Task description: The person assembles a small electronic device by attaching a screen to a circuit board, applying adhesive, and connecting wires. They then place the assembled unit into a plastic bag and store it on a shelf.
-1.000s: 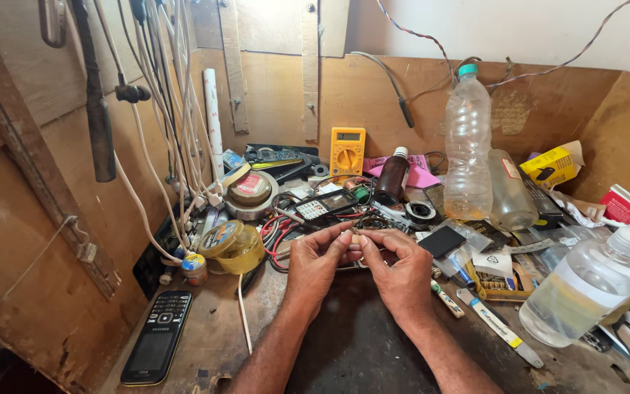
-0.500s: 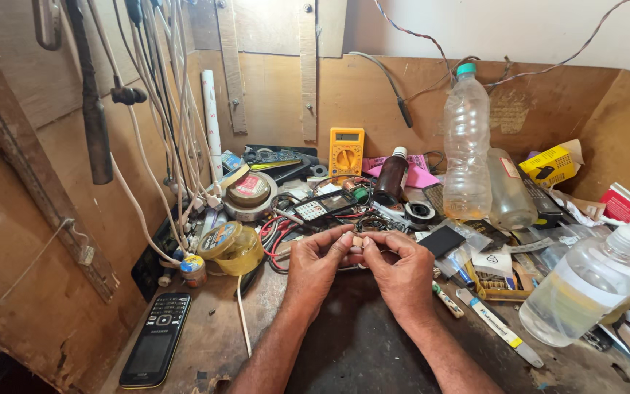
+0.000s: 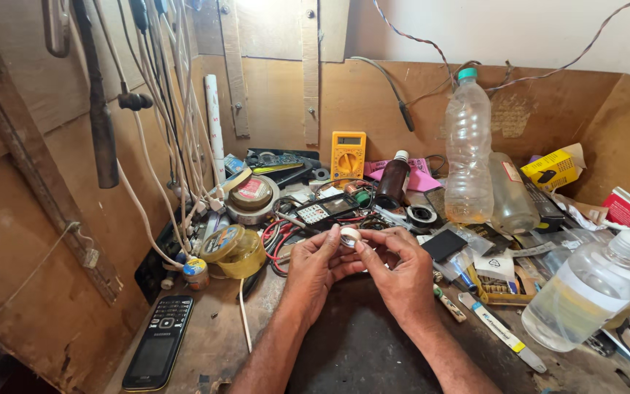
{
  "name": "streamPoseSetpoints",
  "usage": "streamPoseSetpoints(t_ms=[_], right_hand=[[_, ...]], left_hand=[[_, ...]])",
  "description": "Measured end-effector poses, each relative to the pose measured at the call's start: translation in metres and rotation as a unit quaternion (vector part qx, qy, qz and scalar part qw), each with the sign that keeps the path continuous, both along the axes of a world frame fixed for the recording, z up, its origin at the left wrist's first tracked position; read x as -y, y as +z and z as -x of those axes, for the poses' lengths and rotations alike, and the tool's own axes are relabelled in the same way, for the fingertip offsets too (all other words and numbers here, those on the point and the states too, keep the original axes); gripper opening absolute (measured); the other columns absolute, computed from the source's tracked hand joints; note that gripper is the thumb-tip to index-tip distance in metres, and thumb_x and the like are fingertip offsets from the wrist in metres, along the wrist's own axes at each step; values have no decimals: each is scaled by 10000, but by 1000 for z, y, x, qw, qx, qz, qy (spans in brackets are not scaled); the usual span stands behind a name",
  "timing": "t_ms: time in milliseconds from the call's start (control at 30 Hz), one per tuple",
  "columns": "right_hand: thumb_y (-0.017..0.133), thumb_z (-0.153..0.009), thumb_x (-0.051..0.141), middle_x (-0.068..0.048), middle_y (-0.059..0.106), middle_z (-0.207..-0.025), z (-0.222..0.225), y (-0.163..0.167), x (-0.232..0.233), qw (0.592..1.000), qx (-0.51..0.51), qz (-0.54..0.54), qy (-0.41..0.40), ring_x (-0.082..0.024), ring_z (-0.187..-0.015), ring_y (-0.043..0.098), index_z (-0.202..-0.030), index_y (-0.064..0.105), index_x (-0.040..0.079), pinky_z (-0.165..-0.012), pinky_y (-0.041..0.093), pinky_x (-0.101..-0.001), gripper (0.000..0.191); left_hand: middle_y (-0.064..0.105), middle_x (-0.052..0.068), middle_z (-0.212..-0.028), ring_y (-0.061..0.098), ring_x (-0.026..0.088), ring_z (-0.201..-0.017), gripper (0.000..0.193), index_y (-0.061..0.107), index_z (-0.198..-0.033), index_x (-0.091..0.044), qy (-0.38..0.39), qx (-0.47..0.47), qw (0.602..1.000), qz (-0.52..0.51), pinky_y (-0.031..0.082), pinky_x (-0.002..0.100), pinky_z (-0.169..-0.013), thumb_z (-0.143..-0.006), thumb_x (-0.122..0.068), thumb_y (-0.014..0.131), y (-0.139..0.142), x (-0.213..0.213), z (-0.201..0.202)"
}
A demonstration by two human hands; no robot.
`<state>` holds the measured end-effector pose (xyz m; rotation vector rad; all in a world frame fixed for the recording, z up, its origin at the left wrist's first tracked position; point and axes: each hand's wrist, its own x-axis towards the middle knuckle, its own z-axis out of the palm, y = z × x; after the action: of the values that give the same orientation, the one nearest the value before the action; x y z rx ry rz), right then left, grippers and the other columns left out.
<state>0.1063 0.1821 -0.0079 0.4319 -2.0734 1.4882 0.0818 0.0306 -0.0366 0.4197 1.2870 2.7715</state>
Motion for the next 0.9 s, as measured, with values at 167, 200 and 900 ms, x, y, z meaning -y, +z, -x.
streamPoseSetpoints(t_ms=[167, 200, 900], right_hand=[[786, -882, 127, -16, 715, -922, 0, 0, 0, 998, -53, -23, -18, -72, -760, 645, -1069, 797, 52, -653, 514, -228, 202], [783, -883, 123, -19, 722, -927, 0, 0, 0, 998, -56, -23, -19, -77, -769, 654, -1074, 797, 53, -659, 518, -231, 204], [756, -917, 162, -59, 813, -868, -1, -5, 3, 999, -36, 12, -32, -70, -684, 697, -1088, 795, 33, -604, 558, -233, 217]], left_hand=[[755, 110, -966, 745, 180, -828, 388, 717, -1116, 36, 7, 12, 1000, 26, 645, 327, -763, -1039, -308, 556, 2, -3, -2], [754, 110, -968, 741, 177, -825, 381, 721, -1122, 37, 14, 13, 999, 30, 644, 327, -760, -1039, -299, 561, 2, -4, -2], [794, 99, -956, 751, 143, -813, 258, 772, -1097, 47, 120, -32, 988, 89, 620, 271, -759, -906, -126, 759, 4, -6, -4]])
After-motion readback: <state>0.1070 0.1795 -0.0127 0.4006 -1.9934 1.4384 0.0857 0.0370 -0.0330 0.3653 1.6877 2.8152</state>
